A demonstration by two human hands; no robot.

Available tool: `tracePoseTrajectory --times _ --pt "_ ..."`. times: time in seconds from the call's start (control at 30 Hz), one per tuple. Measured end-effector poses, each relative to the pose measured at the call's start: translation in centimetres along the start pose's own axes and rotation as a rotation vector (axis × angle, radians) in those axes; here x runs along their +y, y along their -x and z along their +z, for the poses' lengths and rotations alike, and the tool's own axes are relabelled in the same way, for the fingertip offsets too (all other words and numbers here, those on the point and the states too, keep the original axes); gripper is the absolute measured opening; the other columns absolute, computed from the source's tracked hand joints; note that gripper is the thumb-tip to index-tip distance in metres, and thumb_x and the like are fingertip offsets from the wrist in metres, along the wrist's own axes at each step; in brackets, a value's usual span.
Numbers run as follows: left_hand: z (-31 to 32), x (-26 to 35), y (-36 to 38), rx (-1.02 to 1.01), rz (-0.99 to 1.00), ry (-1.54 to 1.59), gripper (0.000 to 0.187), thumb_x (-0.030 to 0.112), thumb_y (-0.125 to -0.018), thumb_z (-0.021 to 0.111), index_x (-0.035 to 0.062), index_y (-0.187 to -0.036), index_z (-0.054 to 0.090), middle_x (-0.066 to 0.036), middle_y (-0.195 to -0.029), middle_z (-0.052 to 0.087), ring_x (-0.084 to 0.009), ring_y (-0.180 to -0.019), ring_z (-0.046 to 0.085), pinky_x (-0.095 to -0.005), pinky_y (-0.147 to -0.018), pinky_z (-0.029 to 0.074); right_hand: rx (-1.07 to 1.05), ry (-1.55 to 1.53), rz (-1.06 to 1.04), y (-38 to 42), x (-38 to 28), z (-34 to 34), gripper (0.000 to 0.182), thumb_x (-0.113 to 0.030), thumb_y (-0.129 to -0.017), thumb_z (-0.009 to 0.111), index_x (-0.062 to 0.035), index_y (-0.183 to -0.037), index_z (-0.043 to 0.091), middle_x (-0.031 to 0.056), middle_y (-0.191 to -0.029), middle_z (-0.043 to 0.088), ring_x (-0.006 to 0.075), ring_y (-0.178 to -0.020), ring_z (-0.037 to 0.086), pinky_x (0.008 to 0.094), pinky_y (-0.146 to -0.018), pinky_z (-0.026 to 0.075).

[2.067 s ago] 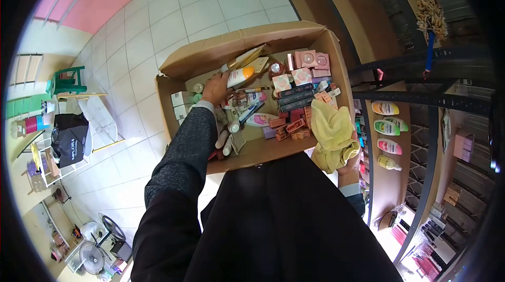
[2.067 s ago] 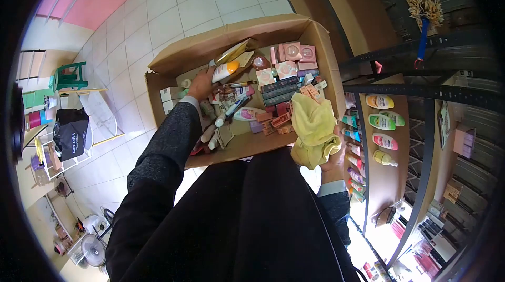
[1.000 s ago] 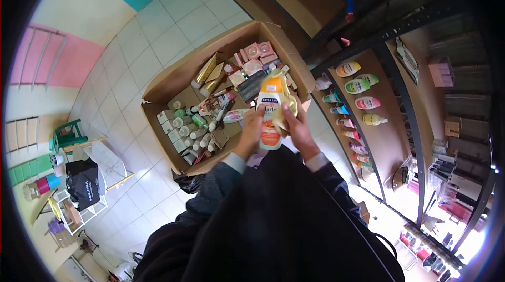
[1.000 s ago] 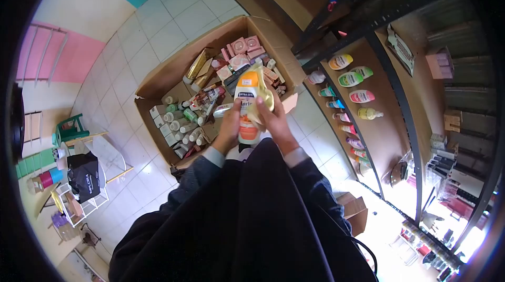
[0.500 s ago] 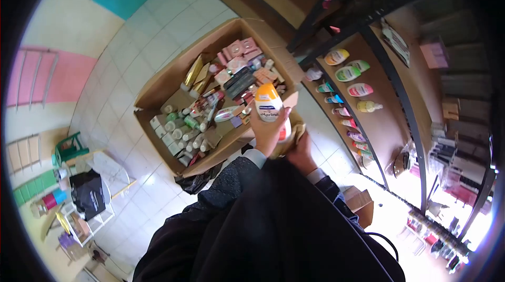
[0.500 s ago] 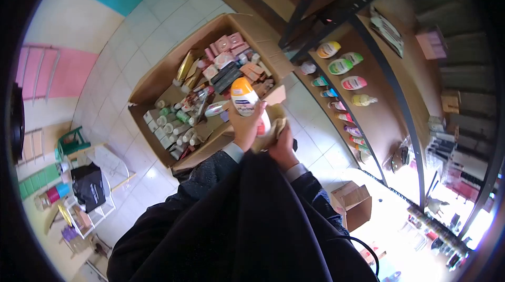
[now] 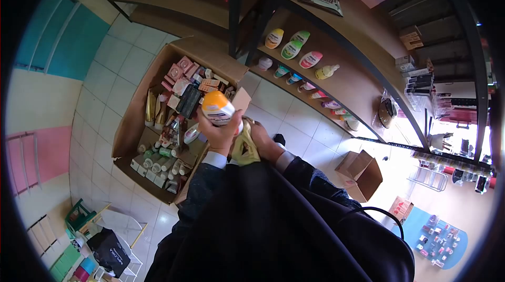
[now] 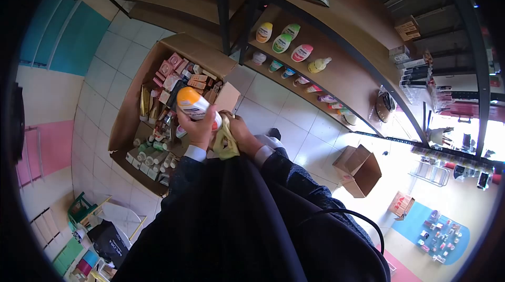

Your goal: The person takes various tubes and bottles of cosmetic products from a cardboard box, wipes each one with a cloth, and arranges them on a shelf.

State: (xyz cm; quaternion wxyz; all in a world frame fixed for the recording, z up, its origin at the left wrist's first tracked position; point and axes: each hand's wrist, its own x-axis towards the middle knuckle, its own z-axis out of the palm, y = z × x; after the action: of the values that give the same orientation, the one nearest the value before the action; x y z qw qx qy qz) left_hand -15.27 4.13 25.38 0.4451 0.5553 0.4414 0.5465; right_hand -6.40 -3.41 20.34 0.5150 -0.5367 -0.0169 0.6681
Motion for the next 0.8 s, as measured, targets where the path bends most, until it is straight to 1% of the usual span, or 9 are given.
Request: tracePoseTrajectory --times 0.1,0.23,0.27,0.4,0.47,0.53,0.67,0.77,0.8 --pt "-1.6 -1.4 -0.6 0.045 -0.132 0.105 0.056 0.015 -0.056 0.083 0.0017 -0.099 0.049 -0.005 -0.084 0.056 -0.0112 -0.065 0.055 -0.0238 -0.058 0.046 0.085 -0.173 -0.113 -0.1 -1.5 -2.2 0.029 -0.029 -0.091 0.043 -0.0040 -0.101 0.055 0.0064 -0.084 0.062 0.0179 -0.067 0.061 0.0298 -0.060 0.051" --pt "-1.7 -1.7 1.6 -0.050 -0.487 0.347 0.040 0.014 -0.073 0.069 0.0030 -0.105 0.047 -0.004 -0.089 0.055 -0.0121 -0.072 0.056 -0.0246 -0.063 0.046 0.180 -0.007 -0.409 0.2 -4.8 -1.6 0.043 -0.036 -0.094 0.036 -0.0062 -0.125 0.038 0.0103 -0.101 0.056 0.0149 -0.076 0.057 0.0281 -0.060 0.049" --pt "-1.2 -1.4 2.4 0.021 -0.613 0.564 0.035 0.014 -0.078 0.063 0.0033 -0.107 0.046 -0.004 -0.091 0.054 -0.0121 -0.076 0.055 -0.0251 -0.065 0.046 0.185 0.140 -0.389 0.2 -4.9 -0.9 0.060 -0.045 -0.093 0.034 -0.0023 -0.133 0.024 0.0128 -0.107 0.053 0.0206 -0.090 0.056 0.0311 -0.075 0.048" --pt "-0.8 -4.2 5.0 -0.198 -0.796 0.808 0.031 0.014 -0.083 0.054 0.0031 -0.110 0.043 -0.005 -0.092 0.051 -0.0122 -0.080 0.054 -0.0271 -0.069 0.047 -0.077 0.323 -0.329 -2.5 -1.4 0.5 0.068 -0.054 -0.091 0.024 -0.0021 -0.135 0.025 0.0204 -0.133 0.033 0.0285 -0.128 0.026 0.0354 -0.106 0.016" --pt "-1.0 -3.8 5.3 -0.217 -0.775 0.781 0.031 0.013 -0.083 0.054 0.0031 -0.110 0.043 -0.004 -0.091 0.052 -0.0122 -0.079 0.054 -0.0269 -0.069 0.047 -0.041 0.382 -0.420 -2.2 -1.4 0.8 0.064 -0.052 -0.091 0.024 -0.0056 -0.136 0.026 0.0202 -0.137 0.027 0.0307 -0.130 0.021 0.0370 -0.107 0.014" --pt "-1.0 -3.7 5.3 -0.229 -0.767 0.725 0.028 0.013 -0.082 0.054 0.0030 -0.107 0.045 -0.004 -0.089 0.053 -0.0122 -0.078 0.055 -0.0267 -0.068 0.048 0.130 1.091 -0.505 -1.5 -1.5 0.5 0.055 -0.046 -0.090 0.035 -0.0146 -0.135 0.031 0.0185 -0.139 0.022 0.0365 -0.127 0.023 0.0431 -0.105 0.017" --pt "-0.6 -2.6 4.6 -0.274 -0.832 0.605 0.029 0.013 -0.079 0.059 0.0029 -0.104 0.049 -0.004 -0.089 0.053 -0.0114 -0.078 0.055 -0.0264 -0.069 0.049 0.555 0.998 -0.876 1.0 -3.1 1.2 0.046 -0.038 -0.081 0.055 -0.0148 -0.120 0.047 0.0159 -0.131 0.034 0.0348 -0.115 0.035 0.0460 -0.096 0.026" --pt "0.9 -1.8 3.6 -0.381 -0.604 0.194 0.041 0.016 -0.070 0.070 0.0026 -0.104 0.052 -0.009 -0.098 0.050 -0.0182 -0.089 0.054 -0.0315 -0.076 0.047 0.357 1.053 -0.807 4.5 -6.8 -0.3 0.045 -0.035 -0.079 0.058 -0.0130 -0.117 0.049 0.0142 -0.124 0.042 0.0321 -0.116 0.035 0.0462 -0.097 0.026" --pt "1.2 -2.0 3.7 -0.426 -0.296 -0.091 0.049 0.018 -0.064 0.074 0.0026 -0.105 0.052 -0.013 -0.102 0.047 -0.0230 -0.096 0.050 -0.0343 -0.081 0.044 0.158 1.152 -0.903 4.4 -7.9 -1.1 0.048 -0.031 -0.079 0.062 -0.0048 -0.116 0.046 0.0153 -0.105 0.054 0.0285 -0.106 0.048 0.0378 -0.084 0.040"
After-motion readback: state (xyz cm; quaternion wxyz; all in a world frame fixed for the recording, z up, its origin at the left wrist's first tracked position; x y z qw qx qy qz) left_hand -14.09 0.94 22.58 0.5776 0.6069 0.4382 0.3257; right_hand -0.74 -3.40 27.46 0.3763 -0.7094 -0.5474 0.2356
